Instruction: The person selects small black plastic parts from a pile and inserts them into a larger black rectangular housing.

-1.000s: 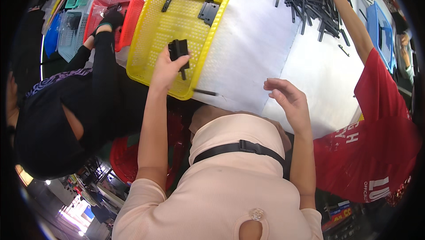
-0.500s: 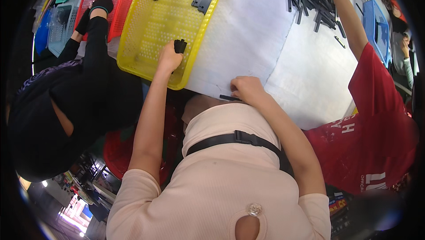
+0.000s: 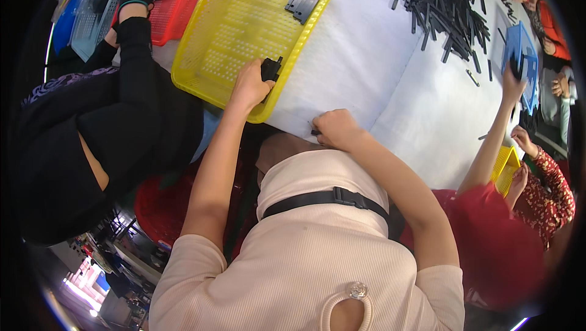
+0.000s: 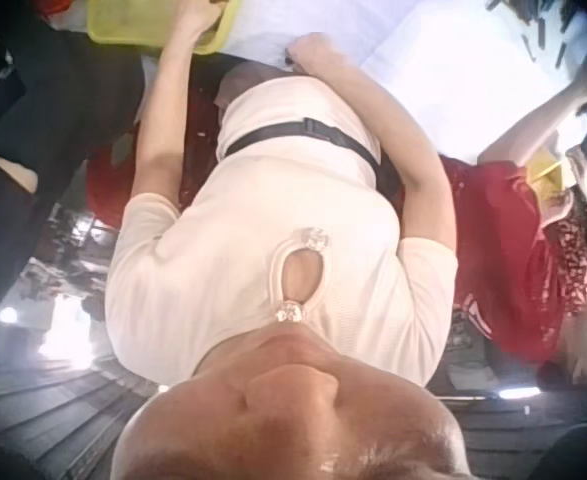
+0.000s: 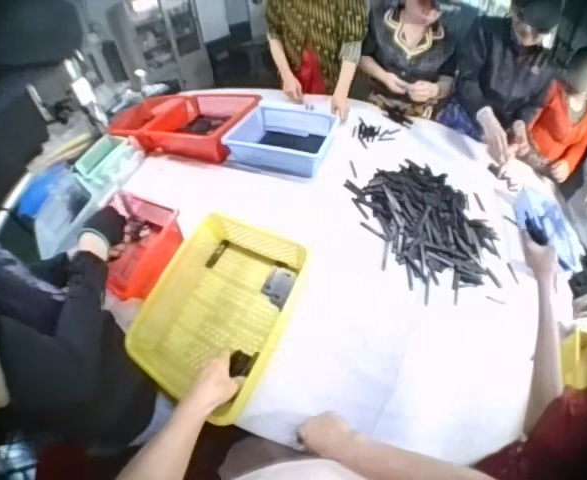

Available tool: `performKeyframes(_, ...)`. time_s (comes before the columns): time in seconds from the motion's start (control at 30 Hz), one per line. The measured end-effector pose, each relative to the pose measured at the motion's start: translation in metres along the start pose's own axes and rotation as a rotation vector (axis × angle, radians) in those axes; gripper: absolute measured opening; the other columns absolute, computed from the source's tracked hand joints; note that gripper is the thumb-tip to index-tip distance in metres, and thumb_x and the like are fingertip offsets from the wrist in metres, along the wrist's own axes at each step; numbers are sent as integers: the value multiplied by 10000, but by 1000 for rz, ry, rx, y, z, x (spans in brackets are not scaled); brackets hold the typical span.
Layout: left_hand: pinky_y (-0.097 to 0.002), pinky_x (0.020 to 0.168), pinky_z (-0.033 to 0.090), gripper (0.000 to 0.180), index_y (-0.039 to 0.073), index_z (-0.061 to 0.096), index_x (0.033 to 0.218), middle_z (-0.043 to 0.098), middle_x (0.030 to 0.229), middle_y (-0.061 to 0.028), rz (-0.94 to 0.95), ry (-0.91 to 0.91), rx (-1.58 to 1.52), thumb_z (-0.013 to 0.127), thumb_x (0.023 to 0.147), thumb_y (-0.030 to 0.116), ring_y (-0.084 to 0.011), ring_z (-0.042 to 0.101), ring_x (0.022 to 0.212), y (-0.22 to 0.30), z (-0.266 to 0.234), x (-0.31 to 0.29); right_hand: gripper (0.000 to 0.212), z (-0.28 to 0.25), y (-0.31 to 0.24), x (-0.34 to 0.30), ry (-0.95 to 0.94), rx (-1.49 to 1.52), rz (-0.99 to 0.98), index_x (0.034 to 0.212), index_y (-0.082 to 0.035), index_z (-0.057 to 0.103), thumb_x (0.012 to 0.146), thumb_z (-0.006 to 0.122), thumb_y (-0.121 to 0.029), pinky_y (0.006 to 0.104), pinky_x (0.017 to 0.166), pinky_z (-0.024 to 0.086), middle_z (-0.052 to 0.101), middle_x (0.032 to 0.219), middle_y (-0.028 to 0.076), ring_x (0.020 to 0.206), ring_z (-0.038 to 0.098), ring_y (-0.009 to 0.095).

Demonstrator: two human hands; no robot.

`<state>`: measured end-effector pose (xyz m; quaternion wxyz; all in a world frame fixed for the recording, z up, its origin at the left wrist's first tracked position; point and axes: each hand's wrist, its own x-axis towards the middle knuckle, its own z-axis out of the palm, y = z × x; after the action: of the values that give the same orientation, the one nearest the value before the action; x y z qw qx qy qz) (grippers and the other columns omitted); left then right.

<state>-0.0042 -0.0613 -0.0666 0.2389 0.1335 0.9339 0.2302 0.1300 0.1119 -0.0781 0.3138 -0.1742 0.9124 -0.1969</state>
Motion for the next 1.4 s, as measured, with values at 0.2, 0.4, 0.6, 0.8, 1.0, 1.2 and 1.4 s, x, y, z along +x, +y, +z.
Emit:
performKeyframes(0.2, -357, 845, 415, 322, -44, 544, 1058, 557, 1044, -226, -3, 9, -98, 561, 766, 91, -333, 535, 980, -22, 1, -4, 151, -81, -2, 1, 306, 203, -8, 822, -68, 522, 727, 579, -170, 414, 558, 456, 609, 665, 111, 628, 589, 301)
performKeyframes(0.4, -364, 747, 452, 210, 11, 632, 912, 615, 818, -198, 25, -35, -177, 486, 769, 60, -356, 581, 811, -51, 0, 5, 157, -124, -29, 58, 534, -275, -368, 889, -165, 568, 744, 543, -112, 338, 652, 424, 587, 756, 16, 702, 587, 200)
performKeyframes(0.6, -345, 687, 458, 207, 33, 653, 878, 617, 808, -200, -115, -58, -319, 487, 754, 36, -299, 614, 742, -45, -6, 7, 153, -85, -38, 117, 98, -333, -313, 776, -182, 627, 799, 476, -184, 370, 653, 447, 625, 803, 23, 778, 608, 201)
performKeyframes(0.8, -324, 717, 464, 232, 21, 641, 931, 612, 835, -222, -3, -140, -334, 482, 763, 18, -272, 626, 785, -50, -4, 5, 170, -95, -24, 129, 108, -254, -119, 861, -125, 651, 790, 507, -183, 338, 686, 483, 634, 865, 72, 830, 620, 218)
performKeyframes(1.0, -332, 745, 464, 226, -29, 607, 953, 613, 877, -218, 28, -167, -342, 492, 761, 3, -295, 614, 835, -46, -2, 3, 179, -102, -28, 130, 13, -257, 166, 866, -102, 662, 769, 544, -196, 331, 672, 495, 638, 892, 91, 853, 622, 231)
performKeyframes(1.2, -371, 781, 452, 248, -37, 592, 980, 600, 928, -217, -8, -139, -182, 550, 740, 13, -342, 581, 891, -22, -11, -7, 145, -97, -33, 124, 52, -203, 120, 800, -106, 665, 713, 579, -184, 341, 708, 463, 644, 842, 93, 830, 619, 223)
performKeyframes(1.4, -401, 754, 434, 232, -1, 565, 1002, 565, 958, -184, 117, 120, 93, 530, 778, 46, -352, 537, 889, 11, -27, -17, 112, -111, -5, 71, 636, -51, -35, 818, -68, 582, 718, 533, -79, 334, 751, 419, 576, 872, 76, 851, 547, 227)
